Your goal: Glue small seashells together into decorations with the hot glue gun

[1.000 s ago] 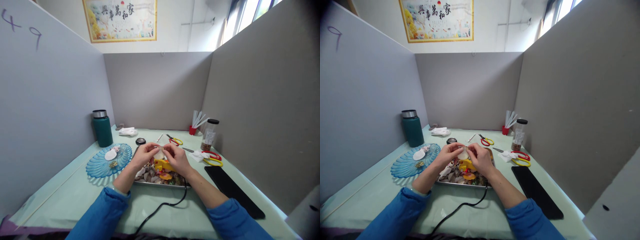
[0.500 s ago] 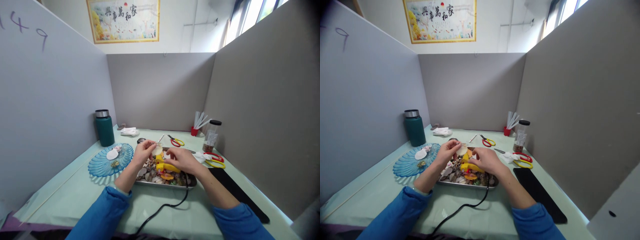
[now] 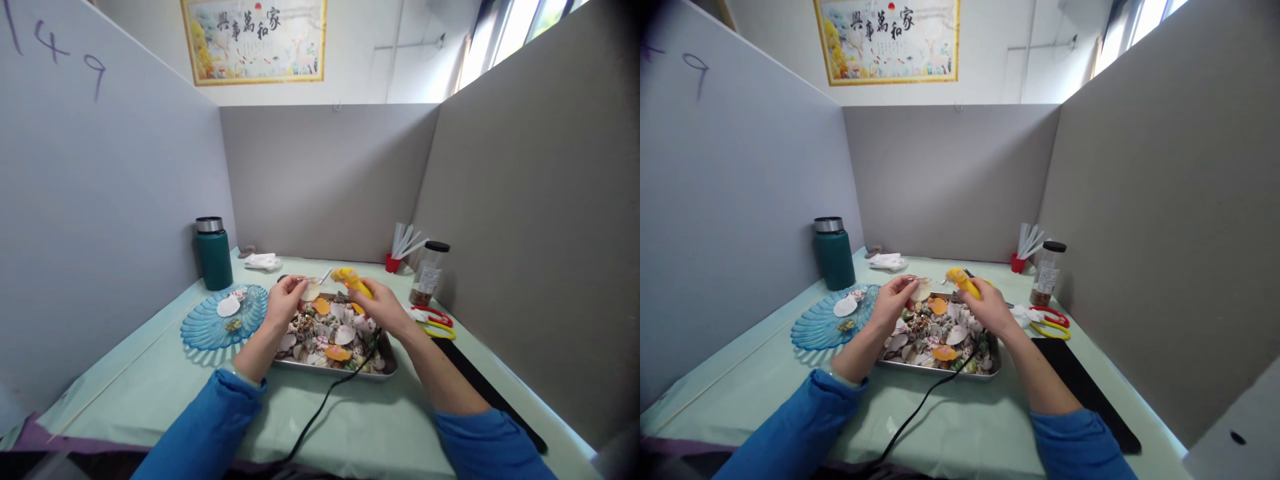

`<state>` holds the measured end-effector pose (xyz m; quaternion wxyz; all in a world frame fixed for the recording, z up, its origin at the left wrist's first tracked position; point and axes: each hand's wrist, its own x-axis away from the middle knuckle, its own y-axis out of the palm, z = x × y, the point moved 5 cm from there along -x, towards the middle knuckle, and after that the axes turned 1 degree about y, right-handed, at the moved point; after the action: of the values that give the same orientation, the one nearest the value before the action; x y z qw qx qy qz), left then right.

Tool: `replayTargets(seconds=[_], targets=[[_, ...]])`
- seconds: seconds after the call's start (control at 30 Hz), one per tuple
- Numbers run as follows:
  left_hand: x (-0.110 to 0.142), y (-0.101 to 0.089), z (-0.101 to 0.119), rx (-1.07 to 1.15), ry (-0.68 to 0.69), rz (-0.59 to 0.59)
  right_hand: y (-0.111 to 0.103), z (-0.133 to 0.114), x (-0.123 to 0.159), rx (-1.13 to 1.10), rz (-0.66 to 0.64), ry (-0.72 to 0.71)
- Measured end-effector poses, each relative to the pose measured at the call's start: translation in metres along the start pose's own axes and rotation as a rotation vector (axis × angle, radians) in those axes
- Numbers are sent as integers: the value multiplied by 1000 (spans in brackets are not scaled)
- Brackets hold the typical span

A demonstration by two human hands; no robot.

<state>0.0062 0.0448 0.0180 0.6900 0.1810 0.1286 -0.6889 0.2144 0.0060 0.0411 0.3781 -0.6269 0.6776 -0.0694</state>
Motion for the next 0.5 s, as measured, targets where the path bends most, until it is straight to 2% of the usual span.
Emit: replayTargets(seconds=[0.1,0.17,0.37,0.5], targets=[[1,1,2,-15,-15,7,-8,-5,1,-417,77,-12],[2,1,3,-50,-13,10,-6,-8,4,-525,45,-38],[4,1,8,-188,78,25,14,-9,10,-481,-200,-10],[5,0,10,-224,115,26,23,-12,15,-440,-285,2]])
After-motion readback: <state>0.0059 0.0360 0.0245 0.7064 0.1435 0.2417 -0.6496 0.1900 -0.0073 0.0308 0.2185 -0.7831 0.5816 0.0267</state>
